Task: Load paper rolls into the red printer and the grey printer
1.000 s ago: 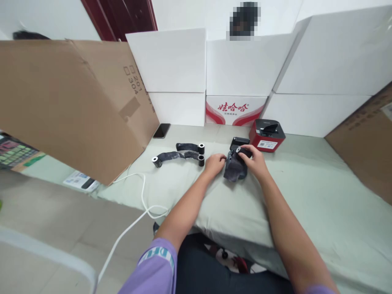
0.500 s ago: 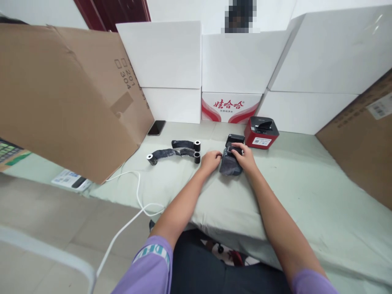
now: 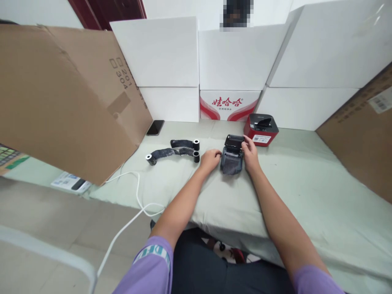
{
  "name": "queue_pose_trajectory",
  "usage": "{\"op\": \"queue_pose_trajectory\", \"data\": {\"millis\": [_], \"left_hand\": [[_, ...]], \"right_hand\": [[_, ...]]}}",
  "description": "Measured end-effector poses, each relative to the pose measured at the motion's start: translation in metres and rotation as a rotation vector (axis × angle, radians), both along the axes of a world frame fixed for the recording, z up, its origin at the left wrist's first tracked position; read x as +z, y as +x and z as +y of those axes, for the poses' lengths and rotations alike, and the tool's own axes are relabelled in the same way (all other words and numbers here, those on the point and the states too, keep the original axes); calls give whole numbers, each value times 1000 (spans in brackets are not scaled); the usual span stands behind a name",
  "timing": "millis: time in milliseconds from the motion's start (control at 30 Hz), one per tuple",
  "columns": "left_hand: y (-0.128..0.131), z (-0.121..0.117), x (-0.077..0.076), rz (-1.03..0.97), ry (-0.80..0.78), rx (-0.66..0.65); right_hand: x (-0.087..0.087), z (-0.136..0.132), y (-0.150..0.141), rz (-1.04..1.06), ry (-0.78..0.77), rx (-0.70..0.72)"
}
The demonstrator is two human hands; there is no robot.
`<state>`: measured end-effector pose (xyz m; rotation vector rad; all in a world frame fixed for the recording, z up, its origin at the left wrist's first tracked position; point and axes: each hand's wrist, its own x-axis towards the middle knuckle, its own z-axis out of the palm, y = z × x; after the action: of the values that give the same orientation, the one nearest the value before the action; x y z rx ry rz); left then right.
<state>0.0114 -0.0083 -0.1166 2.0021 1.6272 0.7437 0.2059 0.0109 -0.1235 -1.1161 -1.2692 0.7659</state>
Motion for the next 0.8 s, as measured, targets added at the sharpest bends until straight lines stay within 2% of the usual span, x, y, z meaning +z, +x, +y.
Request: {"op": "queue_pose_trajectory", "data": {"millis": [267, 567, 800], "left_hand": [[0, 1, -1, -6, -3, 6], [2, 0, 2, -84, 26, 15], [3, 5, -2, -203, -50, 8]], "right_hand": [[1, -6, 8, 31, -54, 213], [-6, -2, 9, -47, -115, 253], [-1, -6, 9, -28, -149, 278]]}}
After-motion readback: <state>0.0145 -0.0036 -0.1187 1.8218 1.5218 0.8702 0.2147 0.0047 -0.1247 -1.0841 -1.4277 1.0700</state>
